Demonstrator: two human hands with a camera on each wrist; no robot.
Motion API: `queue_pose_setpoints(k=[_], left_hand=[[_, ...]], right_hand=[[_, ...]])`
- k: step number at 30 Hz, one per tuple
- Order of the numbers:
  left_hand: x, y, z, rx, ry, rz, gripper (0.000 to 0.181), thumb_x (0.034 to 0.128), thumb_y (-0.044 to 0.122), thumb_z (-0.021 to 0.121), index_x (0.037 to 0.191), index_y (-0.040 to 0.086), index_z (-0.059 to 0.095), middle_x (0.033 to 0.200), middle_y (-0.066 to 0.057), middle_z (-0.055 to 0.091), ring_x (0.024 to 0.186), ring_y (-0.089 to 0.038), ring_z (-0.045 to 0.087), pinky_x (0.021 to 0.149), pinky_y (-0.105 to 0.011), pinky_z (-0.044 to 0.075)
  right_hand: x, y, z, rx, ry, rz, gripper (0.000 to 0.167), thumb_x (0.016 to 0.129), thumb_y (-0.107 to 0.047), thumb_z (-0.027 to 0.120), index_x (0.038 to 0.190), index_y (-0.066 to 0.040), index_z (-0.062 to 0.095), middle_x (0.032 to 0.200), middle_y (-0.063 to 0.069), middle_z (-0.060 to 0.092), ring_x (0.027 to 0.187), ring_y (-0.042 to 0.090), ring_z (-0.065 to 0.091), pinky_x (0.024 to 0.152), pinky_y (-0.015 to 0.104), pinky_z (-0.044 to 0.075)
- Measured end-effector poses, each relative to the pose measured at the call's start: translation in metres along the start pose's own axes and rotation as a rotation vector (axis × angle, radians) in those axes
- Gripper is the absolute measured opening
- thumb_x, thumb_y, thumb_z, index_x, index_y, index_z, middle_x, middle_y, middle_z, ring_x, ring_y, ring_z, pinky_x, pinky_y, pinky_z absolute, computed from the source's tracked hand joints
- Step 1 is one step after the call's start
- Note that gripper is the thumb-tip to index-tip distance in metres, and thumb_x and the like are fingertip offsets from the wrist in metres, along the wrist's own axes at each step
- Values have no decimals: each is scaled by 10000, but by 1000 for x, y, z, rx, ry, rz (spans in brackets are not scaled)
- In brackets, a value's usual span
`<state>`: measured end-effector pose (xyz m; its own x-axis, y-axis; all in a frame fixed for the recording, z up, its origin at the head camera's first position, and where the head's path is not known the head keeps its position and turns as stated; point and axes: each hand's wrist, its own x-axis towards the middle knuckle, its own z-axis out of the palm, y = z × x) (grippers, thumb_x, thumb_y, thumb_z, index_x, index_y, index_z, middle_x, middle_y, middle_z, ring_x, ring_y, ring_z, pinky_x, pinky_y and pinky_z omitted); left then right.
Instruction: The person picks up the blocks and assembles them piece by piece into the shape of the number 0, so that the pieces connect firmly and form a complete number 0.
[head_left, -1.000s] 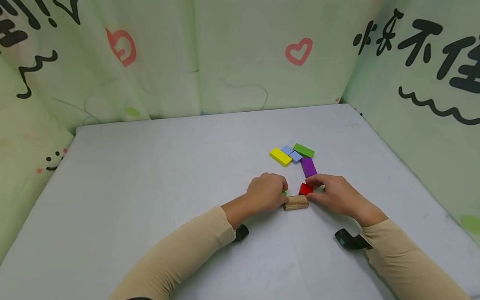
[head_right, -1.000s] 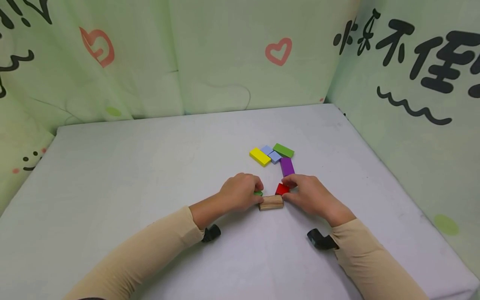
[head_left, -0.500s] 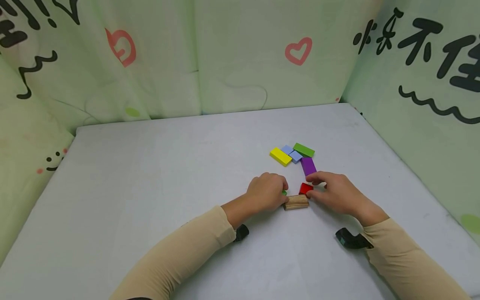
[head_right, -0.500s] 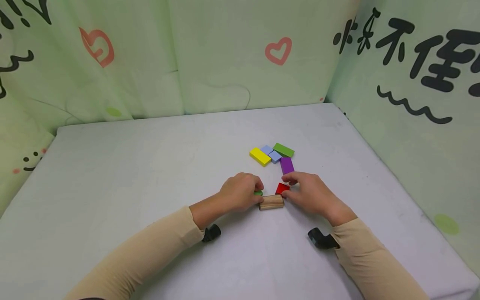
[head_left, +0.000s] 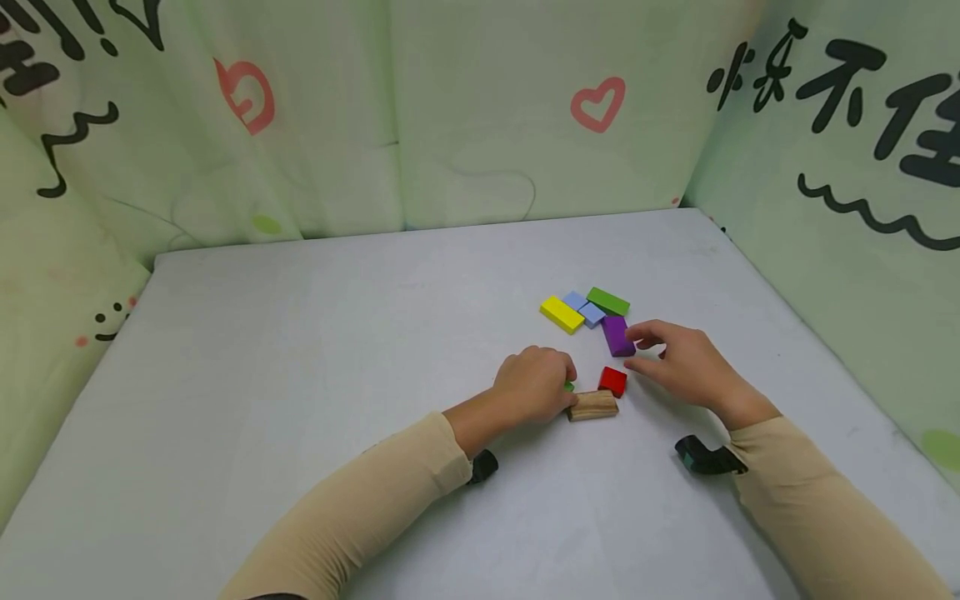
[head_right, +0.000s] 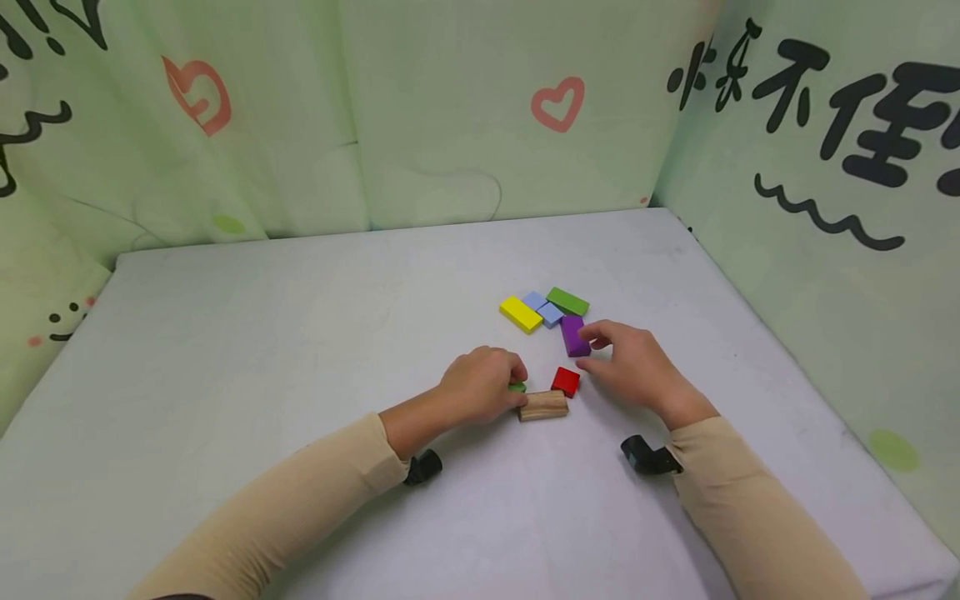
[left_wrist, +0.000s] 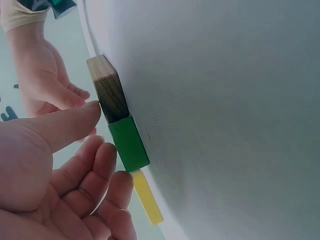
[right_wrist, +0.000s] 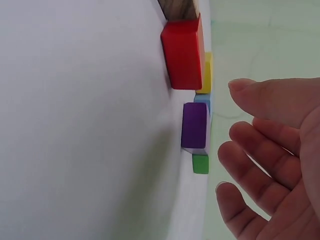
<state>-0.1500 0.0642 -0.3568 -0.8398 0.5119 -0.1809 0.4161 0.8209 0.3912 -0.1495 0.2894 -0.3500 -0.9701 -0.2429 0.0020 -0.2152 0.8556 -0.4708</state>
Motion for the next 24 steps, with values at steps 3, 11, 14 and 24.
queue_pose_setpoints(k=[3,11,14,24], left_hand=[[0,0,0,4,5,4,272,926,331,734,1153,182,731,1020,87,687,883,-100,555,691,-250,467],[0,-1,0,16,10,11,274,926,339,731,1152,183,733,1028,86,693,890,-99,558,711,-262,472],[0,0,0,13,5,7,275,925,341,733,1151,185,732,1023,88,691,888,-100,556,712,-260,471],[-1,0,-1,8,5,1,273,923,341,735,1149,188,734,1025,92,689,900,-103,557,715,-255,470]], right_hand=[[5,3,-2,1,2,13,417,932,-185,717,1275,25,603,1199,211,647,1084,376,602,894,541,504],[18,7,-3,10,-23,78,486,950,-235,696,1337,21,552,1251,245,606,1111,419,569,906,550,497],[22,7,-1,14,-39,102,510,945,-252,703,1345,20,543,1264,251,593,1152,425,544,930,561,483],[32,8,1,19,-68,131,558,934,-256,707,1369,34,513,1285,272,568,1207,443,496,965,581,453]])
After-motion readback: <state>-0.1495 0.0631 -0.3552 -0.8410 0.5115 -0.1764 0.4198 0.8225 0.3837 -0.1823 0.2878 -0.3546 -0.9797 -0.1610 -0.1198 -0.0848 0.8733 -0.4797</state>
